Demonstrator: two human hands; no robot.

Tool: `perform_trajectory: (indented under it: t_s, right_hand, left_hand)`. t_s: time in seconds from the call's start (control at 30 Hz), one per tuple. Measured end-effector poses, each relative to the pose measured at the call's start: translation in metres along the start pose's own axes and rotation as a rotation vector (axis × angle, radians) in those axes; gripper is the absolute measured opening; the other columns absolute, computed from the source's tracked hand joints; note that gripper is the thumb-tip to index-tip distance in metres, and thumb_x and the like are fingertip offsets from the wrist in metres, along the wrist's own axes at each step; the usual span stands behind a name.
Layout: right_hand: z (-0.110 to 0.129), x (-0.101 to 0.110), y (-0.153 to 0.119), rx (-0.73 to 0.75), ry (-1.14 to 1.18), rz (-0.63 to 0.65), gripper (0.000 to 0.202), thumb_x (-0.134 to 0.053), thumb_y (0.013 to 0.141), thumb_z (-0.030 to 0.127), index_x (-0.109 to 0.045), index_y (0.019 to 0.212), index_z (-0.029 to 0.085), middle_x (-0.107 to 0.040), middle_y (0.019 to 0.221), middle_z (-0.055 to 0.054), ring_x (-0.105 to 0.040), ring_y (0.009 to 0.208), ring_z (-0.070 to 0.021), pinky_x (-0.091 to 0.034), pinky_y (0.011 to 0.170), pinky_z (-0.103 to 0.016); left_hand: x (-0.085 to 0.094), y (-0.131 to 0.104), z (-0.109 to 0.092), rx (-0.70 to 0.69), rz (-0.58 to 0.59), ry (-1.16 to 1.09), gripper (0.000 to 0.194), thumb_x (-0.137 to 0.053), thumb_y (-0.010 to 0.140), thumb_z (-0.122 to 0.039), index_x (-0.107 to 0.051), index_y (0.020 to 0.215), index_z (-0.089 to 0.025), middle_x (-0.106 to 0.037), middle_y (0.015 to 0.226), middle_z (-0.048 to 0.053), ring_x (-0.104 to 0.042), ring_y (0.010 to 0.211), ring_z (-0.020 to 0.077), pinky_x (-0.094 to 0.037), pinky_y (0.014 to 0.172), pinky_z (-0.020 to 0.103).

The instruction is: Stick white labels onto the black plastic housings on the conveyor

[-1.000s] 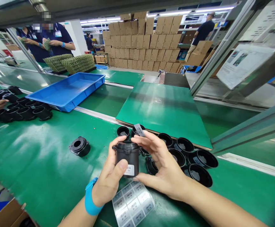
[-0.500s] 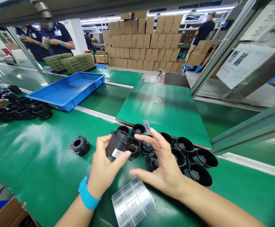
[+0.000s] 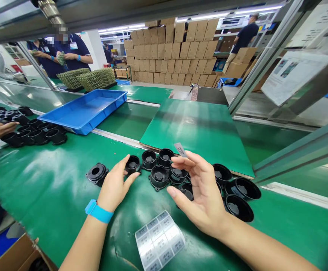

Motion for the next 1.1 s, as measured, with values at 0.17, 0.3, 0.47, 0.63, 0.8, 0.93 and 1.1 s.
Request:
perform_trajectory:
  t_s: [0.17, 0.3, 0.47, 0.63, 0.8, 0.93, 1.1]
  right_hand:
    - [-0.001, 0.001, 0.001, -0.018, 0.021, -0.007, 0.080, -0.073, 0.096, 0.013, -0.038, 0.161, 0.044, -0.058, 0.145, -0.005, -0.057, 0.133, -0.0302, -0.049, 0.114, -0.055]
    - [-0.002, 0.000, 0.001, -0.049, 0.059, -0.007, 0.075, -0.073, 0.097, 0.014, -0.041, 0.158, 0.044, -0.058, 0.144, -0.004, -0.057, 0.133, -0.0292, -0.048, 0.115, -0.054]
    - [-0.002, -0.001, 0.001, -0.075, 0.055, 0.000, 0.071, -0.073, 0.098, 0.016, -0.043, 0.157, 0.041, -0.060, 0.142, -0.006, -0.058, 0.134, -0.0298, -0.049, 0.115, -0.054]
    - [-0.004, -0.004, 0.000, -0.114, 0.030, 0.108, 0.072, -0.075, 0.097, 0.020, -0.041, 0.157, 0.039, -0.064, 0.141, -0.007, -0.061, 0.130, -0.0297, -0.050, 0.115, -0.054]
    - [-0.005, -0.008, 0.000, -0.197, 0.015, 0.245, 0.081, -0.081, 0.094, 0.023, -0.036, 0.159, 0.042, -0.063, 0.149, -0.007, -0.058, 0.138, -0.0313, -0.045, 0.120, -0.059]
    - [-0.005, -0.009, 0.000, -0.258, 0.027, 0.324, 0.092, -0.087, 0.089, 0.027, -0.032, 0.162, 0.041, -0.057, 0.157, -0.009, -0.054, 0.145, -0.0334, -0.042, 0.122, -0.063]
    - [-0.005, -0.012, -0.001, -0.276, 0.057, 0.428, 0.110, -0.097, 0.080, 0.030, -0.029, 0.166, 0.042, -0.049, 0.165, -0.011, -0.052, 0.145, -0.0370, -0.045, 0.118, -0.063]
  left_hand:
    - [0.027, -0.005, -0.001, -0.057, -0.154, 0.369, 0.078, -0.076, 0.091, -0.061, -0.057, 0.154, -0.018, -0.052, 0.163, 0.026, -0.047, 0.150, 0.0506, -0.040, 0.117, 0.069]
    - [0.052, -0.011, 0.027, 0.223, -0.084, 0.568, 0.073, -0.069, 0.097, -0.052, -0.054, 0.154, -0.010, -0.054, 0.156, 0.035, -0.060, 0.134, 0.0554, -0.049, 0.103, 0.072]
    - [0.062, -0.009, 0.029, 0.332, -0.129, 0.298, 0.058, -0.050, 0.104, -0.052, -0.065, 0.145, -0.015, -0.075, 0.134, 0.022, -0.072, 0.117, 0.0449, -0.056, 0.095, 0.054]
    - [0.048, -0.009, -0.005, 0.310, -0.153, -0.412, 0.079, -0.037, 0.101, -0.079, -0.081, 0.122, -0.016, -0.083, 0.114, 0.013, -0.073, 0.108, 0.0336, -0.055, 0.091, 0.040]
    - [0.021, -0.017, -0.027, 0.379, 0.061, -0.879, 0.086, -0.047, 0.094, -0.086, -0.078, 0.128, -0.013, -0.084, 0.101, 0.012, -0.075, 0.085, 0.0283, -0.057, 0.073, 0.035]
    - [0.013, -0.023, -0.039, 0.415, 0.116, -1.054, 0.076, -0.048, 0.098, -0.080, -0.080, 0.120, -0.015, -0.083, 0.106, 0.013, -0.076, 0.093, 0.0288, -0.057, 0.074, 0.033]
    - [0.011, -0.021, -0.051, 0.212, 0.218, -0.902, 0.068, -0.058, 0.093, -0.079, -0.082, 0.101, -0.016, -0.079, 0.092, 0.009, -0.069, 0.083, 0.0254, -0.052, 0.073, 0.033]
Point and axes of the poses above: each hand's wrist, its own y-axis towards the middle knuckle, its own x-axis out of the back of the hand, z = x × y, the point moved 3 cm from there along y, towards the middle knuckle
